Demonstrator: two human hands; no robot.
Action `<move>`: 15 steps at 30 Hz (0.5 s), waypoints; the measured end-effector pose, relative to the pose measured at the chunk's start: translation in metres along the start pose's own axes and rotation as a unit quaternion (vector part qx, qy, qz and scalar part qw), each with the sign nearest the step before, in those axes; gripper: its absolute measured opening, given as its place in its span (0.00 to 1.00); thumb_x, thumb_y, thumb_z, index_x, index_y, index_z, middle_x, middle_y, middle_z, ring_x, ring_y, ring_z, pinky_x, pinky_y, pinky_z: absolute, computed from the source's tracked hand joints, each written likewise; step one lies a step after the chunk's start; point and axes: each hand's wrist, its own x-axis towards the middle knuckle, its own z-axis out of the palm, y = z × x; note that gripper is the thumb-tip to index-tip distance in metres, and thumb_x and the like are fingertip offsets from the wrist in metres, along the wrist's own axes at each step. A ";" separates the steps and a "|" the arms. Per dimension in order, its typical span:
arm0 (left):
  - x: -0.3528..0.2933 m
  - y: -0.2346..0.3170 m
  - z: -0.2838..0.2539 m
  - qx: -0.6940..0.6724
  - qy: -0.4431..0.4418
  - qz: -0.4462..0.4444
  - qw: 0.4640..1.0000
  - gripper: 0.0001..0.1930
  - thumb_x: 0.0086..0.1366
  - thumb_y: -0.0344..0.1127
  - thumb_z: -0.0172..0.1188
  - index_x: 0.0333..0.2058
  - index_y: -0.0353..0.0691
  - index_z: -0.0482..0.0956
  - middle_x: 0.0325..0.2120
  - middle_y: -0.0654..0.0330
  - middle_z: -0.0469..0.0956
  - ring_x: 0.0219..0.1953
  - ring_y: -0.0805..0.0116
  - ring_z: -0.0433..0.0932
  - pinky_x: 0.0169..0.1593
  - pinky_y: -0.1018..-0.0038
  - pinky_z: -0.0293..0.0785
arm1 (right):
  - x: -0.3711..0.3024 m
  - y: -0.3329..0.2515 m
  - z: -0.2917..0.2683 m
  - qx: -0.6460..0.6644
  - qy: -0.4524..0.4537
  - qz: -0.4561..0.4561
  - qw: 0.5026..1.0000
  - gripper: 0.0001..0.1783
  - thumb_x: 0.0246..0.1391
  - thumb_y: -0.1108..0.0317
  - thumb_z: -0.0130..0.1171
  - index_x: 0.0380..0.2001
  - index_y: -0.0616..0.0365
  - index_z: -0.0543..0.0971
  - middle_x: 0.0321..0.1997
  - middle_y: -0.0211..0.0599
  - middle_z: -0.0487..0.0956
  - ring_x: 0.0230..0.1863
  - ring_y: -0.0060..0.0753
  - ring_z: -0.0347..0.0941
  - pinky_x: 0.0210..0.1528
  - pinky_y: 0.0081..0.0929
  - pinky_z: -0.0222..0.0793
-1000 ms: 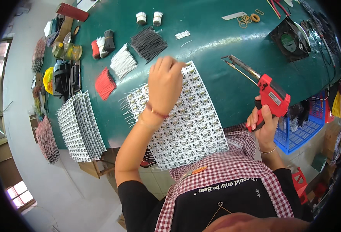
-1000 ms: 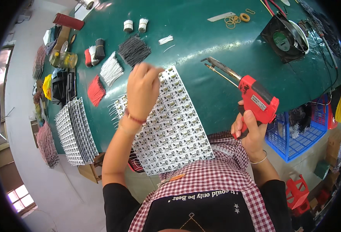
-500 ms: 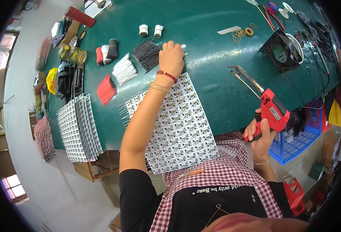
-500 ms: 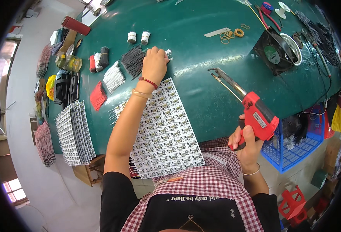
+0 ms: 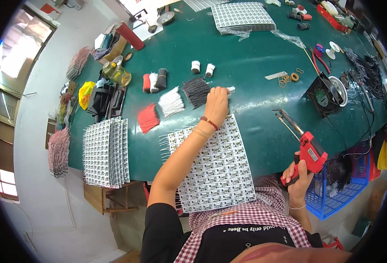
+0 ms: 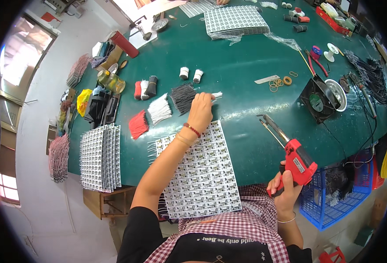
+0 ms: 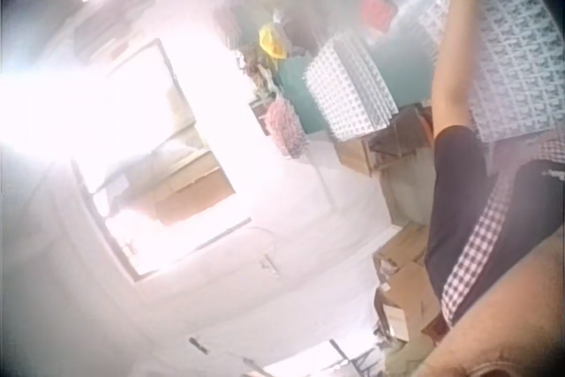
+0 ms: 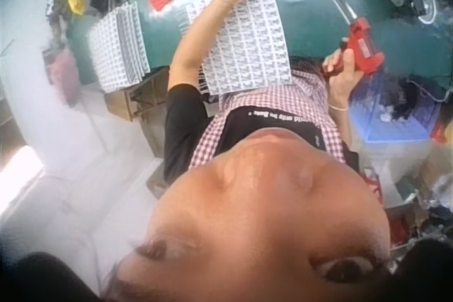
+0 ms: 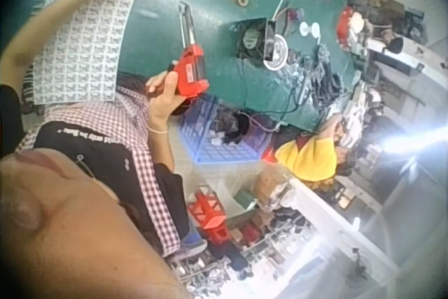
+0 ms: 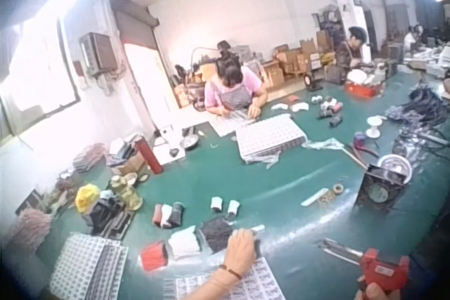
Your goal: The person uses a red soldering iron to apply heat to specific points on a white circuit board populated with electronic components. They repeatedly insert thin white wires into the board and solder them in place, working systematically across the grid of components.
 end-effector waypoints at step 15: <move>-0.099 0.135 -0.116 -0.345 -0.226 -0.203 0.888 0.06 0.63 0.27 0.57 0.37 0.35 0.80 0.22 0.61 0.80 0.22 0.78 0.78 0.28 0.80 0.73 | 0.000 0.011 0.036 -0.020 -0.101 0.077 0.992 0.25 0.55 0.74 0.58 0.54 0.66 0.64 0.26 0.33 0.74 0.23 0.22 0.72 0.33 0.25 0.74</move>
